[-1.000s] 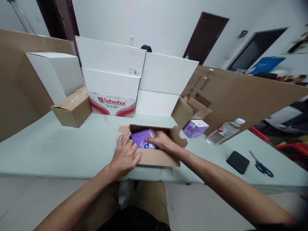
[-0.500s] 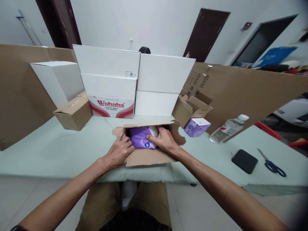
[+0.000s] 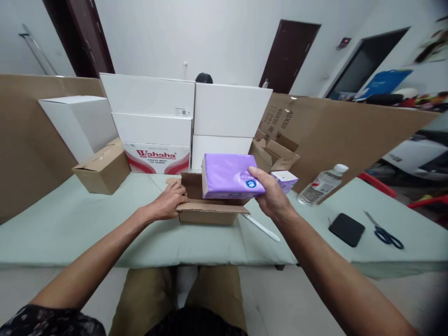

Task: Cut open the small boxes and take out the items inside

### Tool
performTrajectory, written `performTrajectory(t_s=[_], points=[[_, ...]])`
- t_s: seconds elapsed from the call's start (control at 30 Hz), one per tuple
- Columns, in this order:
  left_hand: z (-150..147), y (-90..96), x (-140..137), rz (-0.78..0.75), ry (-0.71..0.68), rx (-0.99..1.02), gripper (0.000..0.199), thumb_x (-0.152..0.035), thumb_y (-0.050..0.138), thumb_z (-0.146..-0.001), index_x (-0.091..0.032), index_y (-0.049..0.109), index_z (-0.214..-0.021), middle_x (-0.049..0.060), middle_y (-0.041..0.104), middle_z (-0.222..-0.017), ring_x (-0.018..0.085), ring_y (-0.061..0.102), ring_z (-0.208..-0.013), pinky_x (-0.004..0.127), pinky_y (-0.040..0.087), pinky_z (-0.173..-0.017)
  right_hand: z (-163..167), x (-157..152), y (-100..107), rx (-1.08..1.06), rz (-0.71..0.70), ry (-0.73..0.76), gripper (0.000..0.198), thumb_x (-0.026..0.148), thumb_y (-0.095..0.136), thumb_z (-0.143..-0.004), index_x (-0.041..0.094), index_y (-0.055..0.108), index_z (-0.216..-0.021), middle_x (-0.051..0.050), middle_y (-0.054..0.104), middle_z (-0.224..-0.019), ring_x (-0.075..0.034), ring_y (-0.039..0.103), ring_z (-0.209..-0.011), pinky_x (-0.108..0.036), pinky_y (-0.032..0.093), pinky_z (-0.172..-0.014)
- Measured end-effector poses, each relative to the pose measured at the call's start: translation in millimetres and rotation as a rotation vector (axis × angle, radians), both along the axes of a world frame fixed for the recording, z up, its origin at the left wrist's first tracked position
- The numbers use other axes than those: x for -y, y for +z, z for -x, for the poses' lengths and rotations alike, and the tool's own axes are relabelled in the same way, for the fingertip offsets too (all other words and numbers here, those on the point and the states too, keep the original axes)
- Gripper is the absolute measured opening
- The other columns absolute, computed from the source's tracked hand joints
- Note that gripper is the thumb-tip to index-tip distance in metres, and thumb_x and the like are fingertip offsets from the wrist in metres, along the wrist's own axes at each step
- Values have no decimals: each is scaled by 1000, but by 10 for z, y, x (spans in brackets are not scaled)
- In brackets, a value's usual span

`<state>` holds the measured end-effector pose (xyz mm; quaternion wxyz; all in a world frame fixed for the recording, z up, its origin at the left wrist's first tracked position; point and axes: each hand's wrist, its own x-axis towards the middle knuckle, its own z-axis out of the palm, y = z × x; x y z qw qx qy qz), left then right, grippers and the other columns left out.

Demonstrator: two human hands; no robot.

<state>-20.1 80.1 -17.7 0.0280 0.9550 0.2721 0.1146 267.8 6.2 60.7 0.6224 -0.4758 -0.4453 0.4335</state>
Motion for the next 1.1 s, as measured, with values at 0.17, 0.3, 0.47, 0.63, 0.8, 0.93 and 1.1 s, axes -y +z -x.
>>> performTrajectory(t_s=[0.17,0.3,0.47,0.63,0.8,0.93,1.1], points=[[214,161,252,-45,124,143,74,-14,65,-73,-17,55,-146,21,48,-155,45,28,-153,69,23,-122,-63,94,41,-152,91,31,38,50,87,-65,23,70,-86,2,73,-70,-19,68,-65,-30,56,-61],[197,371,682,49,181,499,78,-32,67,-89,-30,36,-160,13,38,-165,37,33,-154,61,33,-123,14,195,10,-177,129,113,37,50,88,-65,21,71,-82,1,74,-68,-17,67,-62,-27,54,-58],[-205,275,1038,290,91,924,105,-44,84,-80,-33,22,-165,14,29,-170,38,35,-154,56,39,-122,163,332,-21,-63,189,266,45,59,80,-73,19,75,-92,-3,75,-75,-17,67,-63,-27,53,-56],[-421,92,1069,556,55,1290,99,-40,86,-79,-29,32,-161,15,45,-161,35,50,-145,47,47,-117,189,576,-143,155,41,247,74,80,42,-90,22,70,-125,-10,77,-100,-25,71,-80,-36,58,-61],[-564,29,1019,694,12,1399,97,-44,86,-79,-24,36,-159,17,50,-159,35,55,-141,44,53,-111,305,787,-516,265,-236,-17,67,61,69,-86,25,60,-142,-11,66,-135,-27,65,-117,-40,58,-94],[-698,-6,1048,712,-43,1405,92,-42,85,-80,-25,39,-158,15,49,-161,35,51,-145,43,52,-113,431,854,-756,230,-272,-252,50,50,68,-90,24,63,-133,-9,69,-122,-25,65,-117,-40,55,-102],[-794,-40,1095,712,-59,1383,89,-41,84,-82,-28,38,-158,13,50,-161,34,52,-145,42,53,-113,478,918,-861,182,-234,-386,47,50,67,-91,24,63,-130,-6,70,-102,-25,68,-110,-41,57,-98]])
